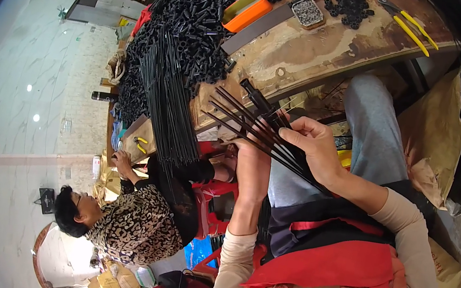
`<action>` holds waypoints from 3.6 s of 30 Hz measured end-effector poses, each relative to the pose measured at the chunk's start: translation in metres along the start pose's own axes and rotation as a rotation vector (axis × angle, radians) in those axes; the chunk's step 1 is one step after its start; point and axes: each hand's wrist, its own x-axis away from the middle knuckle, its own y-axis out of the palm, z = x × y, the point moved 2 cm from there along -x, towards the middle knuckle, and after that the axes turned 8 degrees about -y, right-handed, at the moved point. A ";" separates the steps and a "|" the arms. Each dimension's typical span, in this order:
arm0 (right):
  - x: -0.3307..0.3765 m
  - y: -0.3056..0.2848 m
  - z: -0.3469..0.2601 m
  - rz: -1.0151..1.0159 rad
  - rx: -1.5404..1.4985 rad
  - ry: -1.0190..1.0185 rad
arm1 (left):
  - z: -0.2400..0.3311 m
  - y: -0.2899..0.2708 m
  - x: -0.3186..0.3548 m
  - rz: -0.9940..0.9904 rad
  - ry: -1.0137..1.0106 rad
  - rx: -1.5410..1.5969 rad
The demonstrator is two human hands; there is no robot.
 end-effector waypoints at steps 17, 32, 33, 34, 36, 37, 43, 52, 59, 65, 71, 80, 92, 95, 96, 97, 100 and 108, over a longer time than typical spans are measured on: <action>-0.002 0.005 0.012 -0.057 0.019 -0.036 | 0.010 -0.015 -0.003 0.284 0.247 -0.510; -0.026 -0.014 0.021 -0.191 -0.343 0.408 | 0.019 -0.014 -0.004 0.205 0.169 -0.685; -0.025 -0.013 0.022 -0.190 -0.344 0.409 | 0.019 -0.011 -0.005 0.205 0.166 -0.686; -0.022 -0.009 0.023 -0.136 -0.315 0.344 | 0.020 -0.008 -0.005 0.243 0.158 -0.756; -0.015 -0.005 0.022 -0.083 -0.289 0.279 | 0.019 0.000 -0.003 0.283 0.149 -0.830; -0.012 -0.004 0.019 -0.079 -0.234 0.221 | 0.016 0.005 -0.002 0.315 0.202 -0.881; 0.000 0.004 0.007 -0.114 -0.060 0.081 | 0.011 0.006 0.003 0.489 0.311 -0.836; -0.003 -0.011 0.007 -0.039 -0.196 0.078 | 0.006 0.004 -0.004 0.267 0.171 -0.585; -0.014 -0.024 0.014 -0.148 -0.384 0.267 | -0.002 0.008 -0.008 0.378 0.251 -0.644; -0.011 -0.015 0.006 -0.169 -0.292 0.267 | -0.002 0.006 -0.007 0.394 0.264 -0.615; -0.008 -0.014 0.005 -0.100 -0.232 0.157 | -0.001 0.012 -0.005 0.344 0.257 -0.540; -0.010 -0.016 0.008 -0.135 -0.409 0.301 | 0.000 0.013 -0.002 0.395 0.277 -0.773; 0.023 0.003 0.008 0.008 -0.085 -0.052 | -0.005 -0.006 0.006 0.068 0.060 -0.362; 0.018 -0.001 0.007 -0.035 -0.080 -0.007 | -0.003 -0.008 0.008 0.110 0.103 -0.602; 0.019 -0.001 0.009 -0.034 -0.077 -0.008 | 0.000 -0.011 0.009 0.143 0.094 -0.804; 0.019 -0.002 0.013 -0.042 -0.091 0.026 | 0.001 -0.012 0.009 0.175 0.084 -1.005; 0.018 -0.011 0.023 -0.130 -0.135 0.156 | 0.002 -0.005 0.005 0.126 0.172 -0.921; 0.010 -0.012 0.016 -0.199 -0.260 0.221 | -0.007 -0.007 -0.003 0.177 0.198 -0.860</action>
